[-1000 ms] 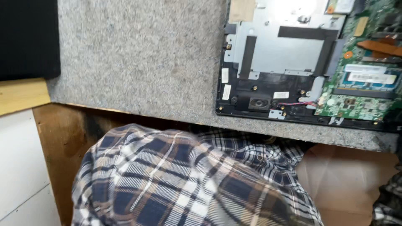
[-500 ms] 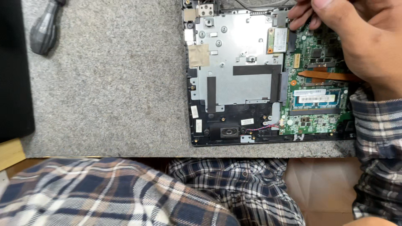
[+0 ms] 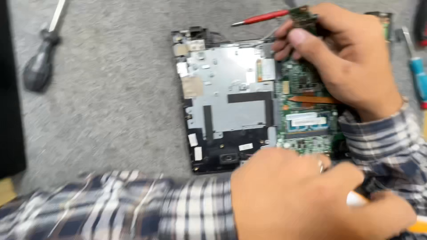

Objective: The person cleans a small green circuit board and the interior of a disassembled laptop using a toothbrush. They then use a red plastic spudger to pry and adjust a component on the laptop's motherboard.

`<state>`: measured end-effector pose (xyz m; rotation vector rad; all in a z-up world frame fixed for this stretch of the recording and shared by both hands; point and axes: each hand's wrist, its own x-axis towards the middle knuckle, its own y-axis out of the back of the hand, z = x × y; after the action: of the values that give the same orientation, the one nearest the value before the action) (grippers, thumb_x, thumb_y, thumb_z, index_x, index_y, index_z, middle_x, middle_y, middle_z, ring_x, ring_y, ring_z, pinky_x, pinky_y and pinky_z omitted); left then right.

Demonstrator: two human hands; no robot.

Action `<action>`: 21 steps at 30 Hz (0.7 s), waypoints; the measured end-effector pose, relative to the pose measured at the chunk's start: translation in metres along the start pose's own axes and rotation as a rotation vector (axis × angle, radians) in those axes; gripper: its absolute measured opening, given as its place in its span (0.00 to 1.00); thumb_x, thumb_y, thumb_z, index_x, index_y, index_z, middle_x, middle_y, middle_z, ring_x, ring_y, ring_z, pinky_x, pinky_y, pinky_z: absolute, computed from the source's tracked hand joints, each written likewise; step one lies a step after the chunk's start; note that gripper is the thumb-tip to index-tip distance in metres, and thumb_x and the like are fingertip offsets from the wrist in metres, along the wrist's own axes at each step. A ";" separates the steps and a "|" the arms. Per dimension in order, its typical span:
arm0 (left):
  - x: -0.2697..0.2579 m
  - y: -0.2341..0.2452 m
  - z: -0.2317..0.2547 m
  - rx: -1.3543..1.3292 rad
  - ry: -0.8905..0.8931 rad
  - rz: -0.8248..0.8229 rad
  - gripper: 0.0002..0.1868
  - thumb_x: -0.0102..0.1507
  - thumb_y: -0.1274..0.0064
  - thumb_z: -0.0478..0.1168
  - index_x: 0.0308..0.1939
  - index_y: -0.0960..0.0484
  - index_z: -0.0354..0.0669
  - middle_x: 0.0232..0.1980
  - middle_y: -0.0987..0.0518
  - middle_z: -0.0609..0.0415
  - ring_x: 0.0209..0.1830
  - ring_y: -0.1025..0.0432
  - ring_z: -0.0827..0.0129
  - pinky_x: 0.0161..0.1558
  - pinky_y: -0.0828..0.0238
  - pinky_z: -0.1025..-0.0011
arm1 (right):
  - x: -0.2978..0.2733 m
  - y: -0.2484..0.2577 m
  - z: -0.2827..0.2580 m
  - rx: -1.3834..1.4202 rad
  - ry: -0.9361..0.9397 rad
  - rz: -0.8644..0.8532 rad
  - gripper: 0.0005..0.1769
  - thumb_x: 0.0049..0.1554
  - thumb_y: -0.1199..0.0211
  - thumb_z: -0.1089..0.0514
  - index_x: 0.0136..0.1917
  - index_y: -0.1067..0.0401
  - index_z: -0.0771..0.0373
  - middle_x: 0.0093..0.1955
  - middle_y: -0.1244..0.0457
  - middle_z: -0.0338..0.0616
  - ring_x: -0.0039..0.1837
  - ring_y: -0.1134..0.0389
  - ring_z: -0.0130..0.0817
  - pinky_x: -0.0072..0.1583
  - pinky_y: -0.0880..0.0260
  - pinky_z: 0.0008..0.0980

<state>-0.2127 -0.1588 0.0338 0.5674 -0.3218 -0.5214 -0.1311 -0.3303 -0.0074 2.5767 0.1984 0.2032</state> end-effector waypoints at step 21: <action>0.070 0.063 -0.138 0.284 -0.670 -0.148 0.14 0.71 0.65 0.53 0.47 0.29 0.53 0.26 0.30 0.56 0.18 0.33 0.54 0.11 0.50 0.55 | -0.011 -0.008 0.024 0.031 -0.263 0.082 0.10 0.77 0.56 0.65 0.64 0.38 0.75 0.59 0.36 0.60 0.58 0.31 0.43 0.61 0.34 0.30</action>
<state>-0.0725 -0.0937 -0.0293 0.6837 -1.0079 -0.8113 -0.1380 -0.3372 -0.0329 2.6120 -0.0019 -0.1096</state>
